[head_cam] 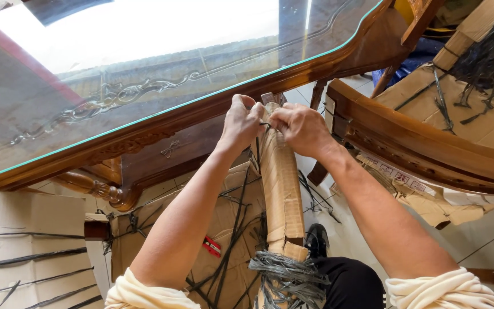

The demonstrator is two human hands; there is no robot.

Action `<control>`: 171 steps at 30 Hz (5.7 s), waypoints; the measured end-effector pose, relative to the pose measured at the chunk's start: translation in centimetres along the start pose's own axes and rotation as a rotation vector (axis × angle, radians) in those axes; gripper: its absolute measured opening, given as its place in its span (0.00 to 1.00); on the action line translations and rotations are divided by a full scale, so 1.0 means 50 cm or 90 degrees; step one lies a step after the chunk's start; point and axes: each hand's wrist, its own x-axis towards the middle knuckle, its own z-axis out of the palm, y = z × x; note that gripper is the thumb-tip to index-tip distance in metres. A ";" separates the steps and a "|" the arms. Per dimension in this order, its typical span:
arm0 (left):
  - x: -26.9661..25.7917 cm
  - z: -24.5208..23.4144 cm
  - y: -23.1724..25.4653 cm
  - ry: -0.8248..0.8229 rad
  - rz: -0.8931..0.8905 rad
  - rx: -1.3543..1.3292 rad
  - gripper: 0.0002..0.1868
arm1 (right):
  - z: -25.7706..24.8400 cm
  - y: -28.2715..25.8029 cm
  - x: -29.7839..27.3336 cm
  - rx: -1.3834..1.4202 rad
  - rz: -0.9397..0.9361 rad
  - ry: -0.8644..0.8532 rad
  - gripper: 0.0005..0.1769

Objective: Tying plastic straps to secure cardboard packaging around a wooden chair frame.

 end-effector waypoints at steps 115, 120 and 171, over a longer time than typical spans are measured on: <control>0.006 0.003 -0.046 0.011 0.699 0.718 0.16 | 0.033 0.055 0.015 0.490 0.293 -0.071 0.13; 0.005 0.003 -0.050 -0.028 0.633 0.588 0.14 | 0.036 0.048 0.009 0.472 0.318 -0.038 0.10; -0.586 -0.184 -0.074 -0.284 0.043 0.039 0.17 | -0.018 -0.200 -0.691 0.312 0.643 0.199 0.13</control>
